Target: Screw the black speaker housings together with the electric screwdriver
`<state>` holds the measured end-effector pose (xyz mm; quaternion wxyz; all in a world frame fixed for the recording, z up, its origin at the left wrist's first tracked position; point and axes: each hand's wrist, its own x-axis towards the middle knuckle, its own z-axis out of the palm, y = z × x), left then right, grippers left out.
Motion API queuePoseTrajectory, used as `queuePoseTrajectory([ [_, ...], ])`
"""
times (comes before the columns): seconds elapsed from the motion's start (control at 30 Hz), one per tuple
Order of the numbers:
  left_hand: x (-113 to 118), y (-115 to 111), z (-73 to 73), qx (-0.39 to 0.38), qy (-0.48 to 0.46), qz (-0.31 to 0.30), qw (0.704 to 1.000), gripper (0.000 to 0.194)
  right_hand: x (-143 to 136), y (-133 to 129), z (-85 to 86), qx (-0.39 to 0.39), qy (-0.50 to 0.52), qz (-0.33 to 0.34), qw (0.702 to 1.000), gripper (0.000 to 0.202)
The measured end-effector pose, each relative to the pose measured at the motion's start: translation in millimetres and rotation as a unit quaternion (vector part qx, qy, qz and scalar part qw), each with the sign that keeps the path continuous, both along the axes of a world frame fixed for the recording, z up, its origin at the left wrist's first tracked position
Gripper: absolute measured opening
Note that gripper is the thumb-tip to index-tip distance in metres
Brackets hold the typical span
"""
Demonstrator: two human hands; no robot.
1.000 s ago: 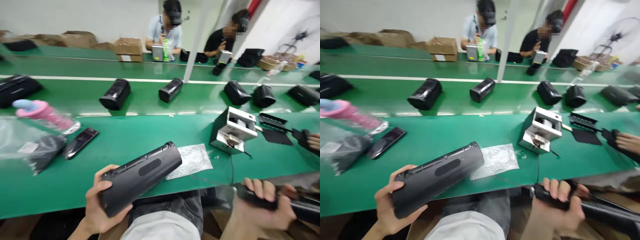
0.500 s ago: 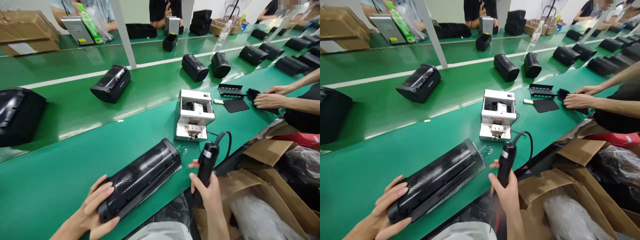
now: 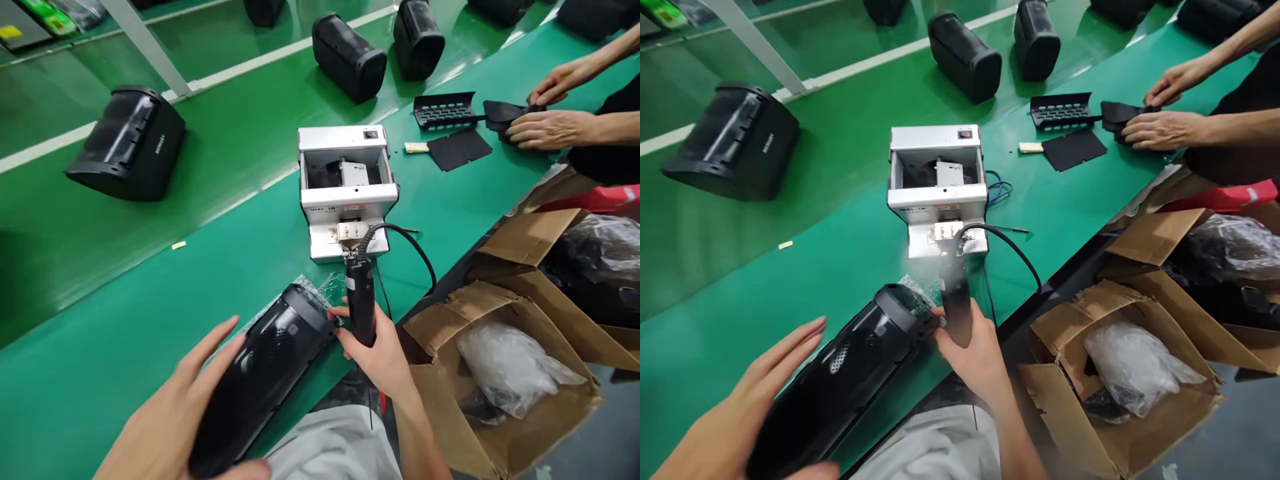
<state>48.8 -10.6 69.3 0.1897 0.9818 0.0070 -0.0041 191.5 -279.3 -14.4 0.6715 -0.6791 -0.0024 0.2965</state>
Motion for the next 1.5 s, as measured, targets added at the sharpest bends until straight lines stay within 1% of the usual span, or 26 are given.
queuePoseTrajectory([
  [0.07, 33, -10, 4.2, 0.011, 0.044, -0.047, 0.998, 0.116, 1, -1, 0.2, -0.008, -0.005, 0.01, 1.0, 0.039],
  [0.1, 44, -13, 5.0, 0.009, 0.064, -0.056, 0.996, 0.113, 2, -1, 1.1, -0.011, -0.007, 0.016, 1.0, 0.038],
  [0.13, 51, -15, 5.7, 0.003, 0.084, -0.055, 0.995, 0.109, 3, -2, 2.5, -0.014, -0.009, 0.023, 1.0, 0.036],
  [0.2, 56, -15, 7.8, -0.006, 0.111, -0.037, 0.993, 0.101, 5, -3, 6.1, -0.018, -0.012, 0.037, 0.999, 0.034],
  [0.3, 52, -11, 13.1, 0.011, 0.122, -0.03, 0.992, 0.094, 6, -4, 10.4, -0.028, -0.009, 0.048, 0.998, 0.029],
  [0.4, 50, -5, 17.2, 0.022, 0.126, -0.052, 0.99, 0.096, 7, -3, 11.1, -0.031, 0.003, 0.055, 0.998, 0.03],
  [0.5, 51, -1, 17.8, 0.024, 0.119, -0.071, 0.99, 0.099, 7, -3, 9.6, -0.029, 0.016, 0.066, 0.997, 0.034],
  [0.57, 50, 0, 17.8, 0.028, 0.118, -0.069, 0.99, 0.097, 8, -4, 9.2, -0.029, 0.017, 0.07, 0.997, 0.036],
  [0.67, 48, -1, 18.3, 0.036, 0.118, -0.069, 0.99, 0.093, 9, -6, 10.4, -0.029, 0.014, 0.078, 0.996, 0.032],
  [0.77, 47, -2, 19.1, 0.037, 0.123, -0.081, 0.988, 0.099, 11, -7, 12.1, -0.031, 0.011, 0.082, 0.996, 0.026],
  [0.83, 48, -2, 19.9, 0.037, 0.129, -0.083, 0.987, 0.102, 11, -6, 12.6, -0.032, 0.007, 0.08, 0.996, 0.026],
  [0.93, 48, -3, 21.2, 0.039, 0.126, -0.083, 0.988, 0.102, 9, -6, 12.4, -0.035, 0.002, 0.076, 0.996, 0.027],
  [1.07, 45, -4, 19.7, 0.041, 0.133, -0.092, 0.986, 0.103, 7, -8, 11.7, -0.047, 0.007, 0.078, 0.996, 0.029],
  [1.13, 43, -4, 16.8, 0.038, 0.141, -0.082, 0.986, 0.103, 7, -9, 11.1, -0.066, 0.013, 0.083, 0.994, 0.033],
  [1.2, 44, -2, 13.9, 0.017, 0.133, -0.069, 0.989, 0.104, 8, -9, 10.2, -0.076, 0.005, 0.082, 0.994, 0.034],
  [1.27, 47, 1, 12.5, -0.017, 0.128, -0.068, 0.989, 0.104, 7, -6, 9.3, -0.039, -0.01, 0.069, 0.997, 0.03],
  [1.33, 52, 3, 12.8, -0.046, 0.14, -0.083, 0.986, 0.099, 4, -5, 9.0, 0.04, -0.028, 0.029, 0.998, 0.028],
  [1.37, 54, 4, 13.0, -0.053, 0.154, -0.086, 0.983, 0.097, 2, -5, 9.7, 0.078, -0.041, -0.001, 0.996, 0.029],
  [1.43, 56, 3, 11.7, -0.054, 0.176, -0.085, 0.979, 0.097, 0, -15, 14.5, 0.128, -0.081, -0.069, 0.986, 0.032],
  [1.5, 55, 2, 7.5, -0.044, 0.179, -0.079, 0.98, 0.097, 4, -36, 26.9, 0.154, -0.137, -0.129, 0.97, 0.036],
])
